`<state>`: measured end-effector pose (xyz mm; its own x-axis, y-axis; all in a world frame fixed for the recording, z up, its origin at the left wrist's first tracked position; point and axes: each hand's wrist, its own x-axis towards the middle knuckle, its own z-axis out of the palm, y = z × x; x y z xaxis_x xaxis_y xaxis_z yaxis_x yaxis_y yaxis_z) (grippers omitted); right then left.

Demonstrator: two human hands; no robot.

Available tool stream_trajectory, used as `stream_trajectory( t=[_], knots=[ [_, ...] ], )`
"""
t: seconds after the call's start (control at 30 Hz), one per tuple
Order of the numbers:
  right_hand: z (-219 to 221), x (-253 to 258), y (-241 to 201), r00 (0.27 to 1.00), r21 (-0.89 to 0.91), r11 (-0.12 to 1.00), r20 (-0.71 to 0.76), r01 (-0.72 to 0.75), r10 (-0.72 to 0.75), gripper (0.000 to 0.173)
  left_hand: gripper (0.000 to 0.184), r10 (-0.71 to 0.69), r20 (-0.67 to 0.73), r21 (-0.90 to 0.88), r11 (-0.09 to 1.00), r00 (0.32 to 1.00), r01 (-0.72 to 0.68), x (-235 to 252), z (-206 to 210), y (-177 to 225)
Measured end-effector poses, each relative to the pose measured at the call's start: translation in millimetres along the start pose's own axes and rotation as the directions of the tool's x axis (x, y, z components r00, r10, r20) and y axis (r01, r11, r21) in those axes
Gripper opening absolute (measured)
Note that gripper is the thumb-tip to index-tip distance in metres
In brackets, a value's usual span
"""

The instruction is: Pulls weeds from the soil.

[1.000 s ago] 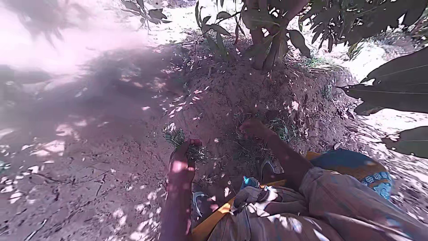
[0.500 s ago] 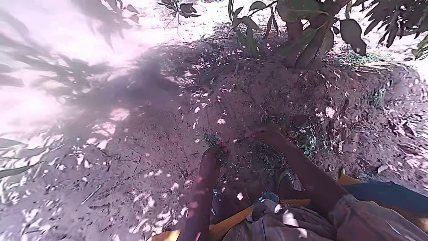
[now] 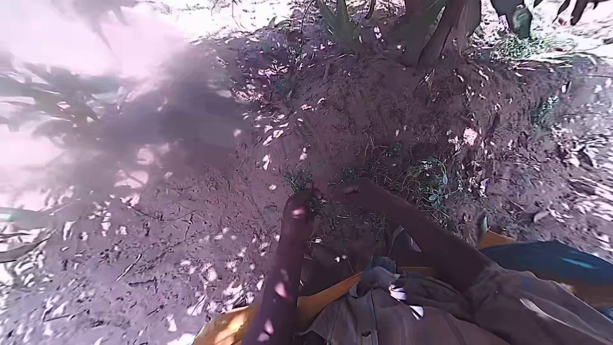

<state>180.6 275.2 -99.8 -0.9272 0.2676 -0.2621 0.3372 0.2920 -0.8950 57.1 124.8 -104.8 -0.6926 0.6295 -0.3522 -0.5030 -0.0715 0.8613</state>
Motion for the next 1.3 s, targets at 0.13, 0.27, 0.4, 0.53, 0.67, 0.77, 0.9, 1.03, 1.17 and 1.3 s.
stream_trajectory(
  t=[0.13,0.27,0.4,0.53,0.67,0.77,0.9,1.03,1.17,1.3],
  knots=[
    [-28,5,40,0.950,-0.032,0.982,-0.259,-0.188,0.173,0.030,0.030,-0.042,-0.154,-0.008,0.999,0.987,0.041,5,-1,7],
    [-7,18,54,0.954,-0.266,0.916,-0.101,-0.299,0.283,0.033,0.031,-0.053,-0.133,0.011,0.998,0.990,0.055,8,-5,4],
    [37,14,55,0.879,-0.530,0.755,0.034,-0.387,0.475,0.046,0.031,-0.070,-0.141,-0.001,0.997,0.988,0.071,4,-3,8],
    [30,9,59,0.895,-0.415,0.824,0.048,-0.386,0.444,0.045,0.033,-0.047,-0.122,-0.019,0.999,0.991,0.045,1,-4,11],
    [1,15,17,0.954,-0.141,0.950,-0.160,-0.277,0.255,0.035,0.033,-0.035,-0.096,-0.015,0.999,0.995,0.034,-1,-6,12],
    [-13,6,-11,0.955,-0.001,0.986,-0.249,-0.166,0.160,0.032,0.026,-0.045,-0.106,-0.016,0.999,0.993,0.043,1,-8,12],
    [-4,-2,-22,0.985,-0.094,0.985,-0.082,0.143,-0.151,0.029,0.015,-0.085,-0.114,-0.049,0.996,0.990,0.080,3,-8,12],
    [11,1,-17,0.978,-0.210,0.956,0.082,0.204,-0.191,0.029,0.030,-0.088,-0.067,-0.159,0.984,0.994,0.077,5,-14,12],
    [12,3,-21,0.984,-0.310,0.946,0.173,0.092,-0.039,0.030,0.031,-0.141,-0.093,-0.185,0.975,0.986,0.122,5,-10,15],
    [11,6,-13,0.972,-0.386,0.916,0.233,0.114,-0.023,0.031,0.024,-0.133,-0.129,-0.142,0.983,0.983,0.114,6,-9,12]
  ],
)
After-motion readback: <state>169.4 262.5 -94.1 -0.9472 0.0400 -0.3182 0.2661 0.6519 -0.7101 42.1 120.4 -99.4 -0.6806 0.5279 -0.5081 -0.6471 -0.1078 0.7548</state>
